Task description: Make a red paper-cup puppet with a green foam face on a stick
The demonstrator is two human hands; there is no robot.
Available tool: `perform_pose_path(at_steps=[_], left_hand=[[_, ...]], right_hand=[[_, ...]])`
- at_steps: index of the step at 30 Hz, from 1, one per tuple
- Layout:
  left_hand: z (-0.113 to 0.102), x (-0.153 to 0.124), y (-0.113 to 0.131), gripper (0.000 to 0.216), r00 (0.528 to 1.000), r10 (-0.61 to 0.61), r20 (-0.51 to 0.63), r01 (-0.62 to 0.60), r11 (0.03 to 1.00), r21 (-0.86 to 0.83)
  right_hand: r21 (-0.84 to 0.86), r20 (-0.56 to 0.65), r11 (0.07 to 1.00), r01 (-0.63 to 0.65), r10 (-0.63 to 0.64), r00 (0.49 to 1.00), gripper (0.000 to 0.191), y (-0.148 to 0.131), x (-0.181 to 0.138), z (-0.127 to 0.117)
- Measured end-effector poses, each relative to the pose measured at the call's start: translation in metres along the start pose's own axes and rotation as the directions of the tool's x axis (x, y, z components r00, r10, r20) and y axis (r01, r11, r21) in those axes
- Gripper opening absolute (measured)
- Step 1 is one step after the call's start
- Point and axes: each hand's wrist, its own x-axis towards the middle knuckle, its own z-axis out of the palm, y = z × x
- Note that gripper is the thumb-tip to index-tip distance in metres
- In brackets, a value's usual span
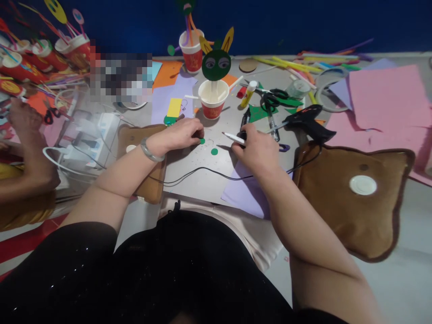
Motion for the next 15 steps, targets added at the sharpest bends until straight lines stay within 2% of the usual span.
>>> perform_pose_path(at_steps=[3,5,10,15], left_hand=[[0.001,-0.001,0.0,0.018,1.0,0.001,-0.002,-0.001,1.0,-0.009],[0.002,0.0,-0.002,0.018,1.0,0.011,-0.007,-0.011,1.0,-0.015],[0.007,0.0,-0.006,0.02,0.999,0.049,-0.022,-0.05,0.999,-0.02],[0.011,0.0,-0.006,0.021,0.996,0.077,-0.054,-0.078,0.997,-0.025]], right_hand=[[-0.008,-0.106,0.999,0.036,-0.036,0.994,0.042,0.003,-0.002,-0.002],[-0.015,-0.124,0.997,0.079,-0.08,0.989,0.038,-0.004,-0.004,-0.002],[0.052,0.04,0.967,0.251,-0.253,0.967,0.027,-0.029,-0.011,0.007],[0.021,0.05,0.958,0.286,-0.287,0.957,0.031,-0.039,-0.02,0.022]])
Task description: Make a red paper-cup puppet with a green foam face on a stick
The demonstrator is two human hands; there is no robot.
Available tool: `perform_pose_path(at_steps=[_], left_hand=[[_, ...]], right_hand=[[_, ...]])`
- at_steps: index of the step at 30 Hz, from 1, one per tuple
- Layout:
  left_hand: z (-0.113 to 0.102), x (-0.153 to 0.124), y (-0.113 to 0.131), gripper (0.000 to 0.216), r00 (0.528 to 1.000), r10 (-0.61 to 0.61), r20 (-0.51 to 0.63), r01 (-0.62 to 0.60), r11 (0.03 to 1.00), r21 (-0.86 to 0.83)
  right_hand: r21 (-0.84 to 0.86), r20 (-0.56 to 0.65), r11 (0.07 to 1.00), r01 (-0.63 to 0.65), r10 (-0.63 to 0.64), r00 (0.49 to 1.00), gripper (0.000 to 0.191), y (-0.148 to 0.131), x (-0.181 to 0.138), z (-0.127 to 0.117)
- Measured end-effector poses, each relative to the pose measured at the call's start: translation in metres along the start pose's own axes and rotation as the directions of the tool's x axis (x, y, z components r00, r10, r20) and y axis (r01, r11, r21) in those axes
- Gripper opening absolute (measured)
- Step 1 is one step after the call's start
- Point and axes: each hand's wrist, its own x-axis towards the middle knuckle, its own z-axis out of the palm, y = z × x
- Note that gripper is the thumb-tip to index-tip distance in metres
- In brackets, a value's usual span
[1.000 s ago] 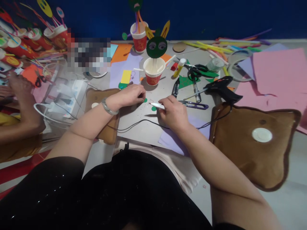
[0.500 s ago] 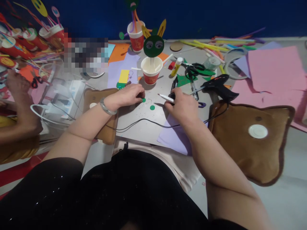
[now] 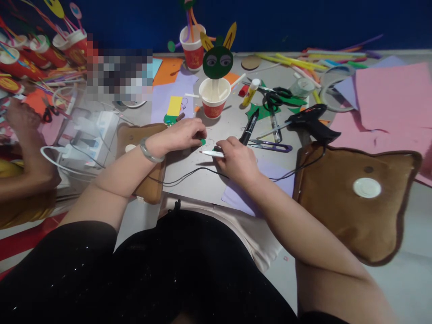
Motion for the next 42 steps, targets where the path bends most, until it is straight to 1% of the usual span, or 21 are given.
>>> perform_pose_path(at_steps=[4,6,11,13,16,18,19,21,23,24,27,29,31,34,37,39,41,42], left_hand=[[-0.002,0.001,0.002,0.017,0.999,-0.02,0.029,0.02,1.0,0.001],[-0.003,0.001,0.003,0.016,0.998,-0.031,0.046,0.03,1.0,0.004],[-0.006,0.0,0.002,0.015,0.997,-0.035,0.061,0.037,0.999,-0.02],[-0.006,-0.001,0.001,0.026,0.998,-0.035,0.057,0.037,0.999,-0.034],[-0.007,0.0,0.001,0.06,0.999,-0.026,0.033,0.028,0.997,-0.068],[-0.007,0.002,0.0,0.082,1.0,-0.016,0.024,0.018,0.996,-0.089],[-0.007,0.003,-0.001,0.088,1.0,-0.014,0.025,0.016,0.995,-0.094],[-0.008,0.005,-0.002,0.094,0.999,-0.016,0.035,0.019,0.995,-0.096],[-0.008,0.007,-0.003,0.09,0.999,-0.019,0.048,0.023,0.996,-0.088],[-0.008,0.008,-0.004,0.086,0.998,-0.019,0.052,0.023,0.996,-0.083],[-0.008,0.008,-0.004,0.066,0.998,-0.017,0.058,0.021,0.998,-0.061],[-0.008,0.007,-0.005,0.051,0.998,-0.022,0.059,0.025,0.999,-0.047],[-0.008,0.005,-0.006,0.038,0.998,-0.03,0.056,0.032,0.999,-0.038],[-0.007,0.004,-0.009,0.029,0.999,-0.031,0.044,0.033,0.999,-0.033],[-0.006,0.004,-0.012,0.024,0.999,-0.015,0.029,0.016,0.999,-0.041],[-0.006,0.005,-0.014,0.02,1.0,-0.008,0.028,0.01,0.999,-0.05],[-0.005,0.005,-0.014,0.018,1.0,-0.008,0.03,0.009,0.999,-0.054],[-0.005,0.004,-0.014,0.018,1.0,-0.005,0.029,0.007,0.999,-0.053]], right_hand=[[0.041,0.006,0.999,-0.007,0.007,1.0,0.028,0.005,0.0,0.002],[0.054,-0.009,0.998,-0.039,0.039,0.999,0.027,0.012,0.002,-0.001],[0.048,-0.052,0.99,-0.131,0.133,0.99,0.033,0.027,0.006,-0.007],[0.053,-0.064,0.99,-0.133,0.137,0.989,0.034,0.027,0.006,-0.006],[0.062,-0.094,0.993,-0.1,0.106,0.99,0.035,0.022,0.004,-0.004],[0.038,-0.105,0.995,-0.088,0.092,0.99,0.037,0.019,0.003,-0.007],[0.01,-0.114,0.995,-0.101,0.102,0.988,0.039,0.019,0.002,-0.011],[-0.048,-0.147,0.985,-0.163,0.154,0.977,0.038,0.021,0.001,-0.019],[-0.064,-0.186,0.97,-0.236,0.22,0.957,0.038,0.028,0.001,-0.027],[-0.06,-0.188,0.963,-0.262,0.247,0.951,0.04,0.033,0.001,-0.029],[-0.048,-0.13,0.95,-0.308,0.299,0.945,0.052,0.051,0.003,-0.027],[-0.027,-0.118,0.953,-0.3,0.295,0.948,0.057,0.063,0.004,-0.022],[0.004,-0.151,0.964,-0.267,0.264,0.953,0.057,0.072,0.005,-0.018],[-0.027,-0.209,0.963,-0.269,0.258,0.943,0.053,0.08,0.006,-0.018],[-0.064,-0.281,0.962,-0.266,0.238,0.93,0.048,0.078,0.005,-0.024],[-0.057,-0.328,0.977,-0.206,0.176,0.928,0.041,0.07,0.003,-0.028],[-0.023,-0.317,0.992,-0.124,0.11,0.942,0.029,0.058,0.002,-0.028],[0.007,-0.278,0.997,-0.083,0.082,0.957,0.024,0.051,0.002,-0.027]])
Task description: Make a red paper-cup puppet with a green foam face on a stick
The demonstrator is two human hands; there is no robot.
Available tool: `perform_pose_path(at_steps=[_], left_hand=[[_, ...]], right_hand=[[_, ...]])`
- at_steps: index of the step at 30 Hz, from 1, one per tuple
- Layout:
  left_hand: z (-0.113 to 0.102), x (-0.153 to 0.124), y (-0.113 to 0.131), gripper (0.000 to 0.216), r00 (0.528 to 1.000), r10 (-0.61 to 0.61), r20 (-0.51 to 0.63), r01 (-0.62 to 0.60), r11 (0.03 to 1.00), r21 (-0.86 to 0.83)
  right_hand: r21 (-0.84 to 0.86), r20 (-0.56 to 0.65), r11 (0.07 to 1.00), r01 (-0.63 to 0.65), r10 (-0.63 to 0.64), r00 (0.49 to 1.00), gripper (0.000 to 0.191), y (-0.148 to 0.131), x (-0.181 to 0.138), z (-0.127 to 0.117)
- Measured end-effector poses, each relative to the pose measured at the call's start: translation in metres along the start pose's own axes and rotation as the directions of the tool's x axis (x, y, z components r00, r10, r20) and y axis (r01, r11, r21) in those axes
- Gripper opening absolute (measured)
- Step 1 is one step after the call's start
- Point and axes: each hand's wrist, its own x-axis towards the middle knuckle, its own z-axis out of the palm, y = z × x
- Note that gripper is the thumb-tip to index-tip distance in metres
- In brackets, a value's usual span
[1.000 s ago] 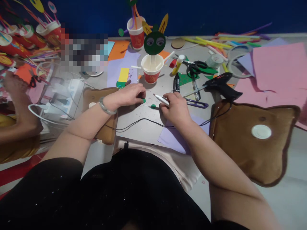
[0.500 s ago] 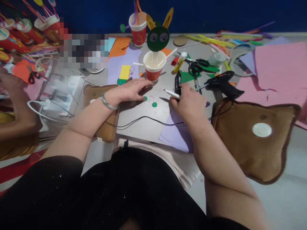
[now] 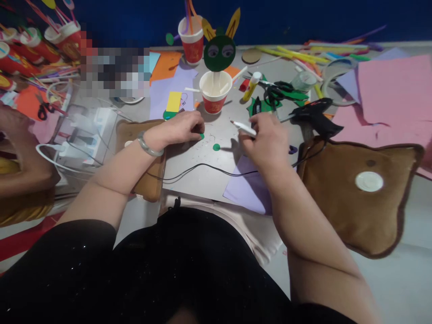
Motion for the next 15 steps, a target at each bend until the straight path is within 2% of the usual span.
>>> perform_pose_path(at_steps=[3,5,9,15], left_hand=[[0.001,-0.002,0.001,0.018,1.0,0.01,-0.007,-0.01,1.0,0.016],[0.002,-0.003,0.002,0.019,1.0,0.01,-0.012,-0.009,0.999,0.034],[0.004,-0.004,0.002,0.022,0.999,0.026,-0.029,-0.024,0.999,0.047],[0.008,-0.003,0.003,0.02,0.999,0.025,-0.037,-0.023,0.999,0.049]], right_hand=[[0.109,0.19,0.993,0.052,-0.072,0.979,0.012,-0.021,-0.002,0.011],[0.123,0.265,0.99,0.061,-0.092,0.96,0.012,-0.031,-0.003,0.02],[0.087,0.285,0.995,0.054,-0.076,0.955,0.015,-0.041,-0.005,0.027],[0.124,0.237,0.989,0.081,-0.109,0.965,0.008,-0.035,-0.009,0.034]])
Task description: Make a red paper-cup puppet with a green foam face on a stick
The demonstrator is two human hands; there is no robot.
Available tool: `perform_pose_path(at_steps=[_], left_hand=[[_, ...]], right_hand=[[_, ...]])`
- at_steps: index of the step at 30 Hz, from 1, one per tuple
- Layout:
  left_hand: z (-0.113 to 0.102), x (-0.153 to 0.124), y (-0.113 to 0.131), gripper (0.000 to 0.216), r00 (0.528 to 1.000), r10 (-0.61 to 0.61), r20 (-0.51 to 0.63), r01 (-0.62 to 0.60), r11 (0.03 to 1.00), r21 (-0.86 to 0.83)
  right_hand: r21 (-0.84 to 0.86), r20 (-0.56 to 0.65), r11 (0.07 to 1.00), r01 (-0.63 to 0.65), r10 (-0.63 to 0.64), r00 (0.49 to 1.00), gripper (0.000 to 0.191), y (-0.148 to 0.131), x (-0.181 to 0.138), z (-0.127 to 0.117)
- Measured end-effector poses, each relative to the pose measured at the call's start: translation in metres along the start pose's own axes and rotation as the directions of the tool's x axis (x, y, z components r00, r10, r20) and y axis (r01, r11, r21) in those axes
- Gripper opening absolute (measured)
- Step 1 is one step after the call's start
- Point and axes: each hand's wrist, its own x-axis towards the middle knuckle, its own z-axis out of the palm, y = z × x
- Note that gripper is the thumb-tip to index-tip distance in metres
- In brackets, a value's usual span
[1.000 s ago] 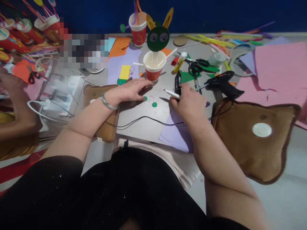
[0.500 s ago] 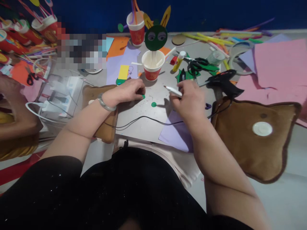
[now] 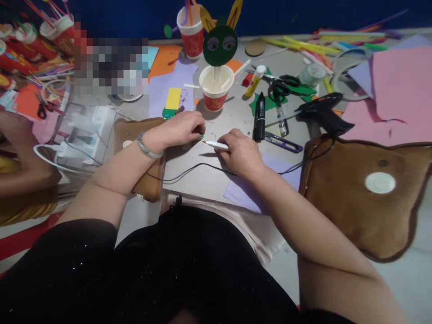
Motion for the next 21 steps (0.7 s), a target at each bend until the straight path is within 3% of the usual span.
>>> perform_pose_path(at_steps=[6,9,11,14,19,21], left_hand=[[0.001,-0.001,0.0,0.022,1.0,-0.005,-0.013,0.004,0.999,-0.033],[-0.003,-0.001,0.007,0.017,0.999,-0.018,-0.03,0.013,0.985,-0.172],[-0.008,-0.001,0.015,0.009,1.0,-0.023,0.009,0.025,0.938,-0.346],[-0.015,-0.003,0.029,0.027,0.993,-0.022,0.116,0.085,0.816,-0.572],[-0.022,-0.003,0.041,0.036,0.977,-0.037,0.208,0.176,0.692,-0.7],[-0.023,-0.004,0.041,0.033,0.975,-0.054,0.214,0.194,0.674,-0.713]], right_hand=[[0.075,-0.125,0.995,0.062,-0.052,0.991,0.012,0.013,0.002,0.008],[0.147,-0.221,0.976,0.16,-0.125,0.967,0.014,0.009,0.001,0.004],[0.15,-0.333,0.947,0.282,-0.221,0.917,0.012,0.004,-0.001,0.0],[0.043,-0.455,0.899,0.436,-0.371,0.81,0.012,0.001,-0.005,0.0],[-0.081,-0.398,0.9,0.428,-0.423,0.814,0.013,0.008,-0.009,0.004],[-0.11,-0.416,0.884,0.454,-0.456,0.787,0.012,0.006,-0.008,0.004]])
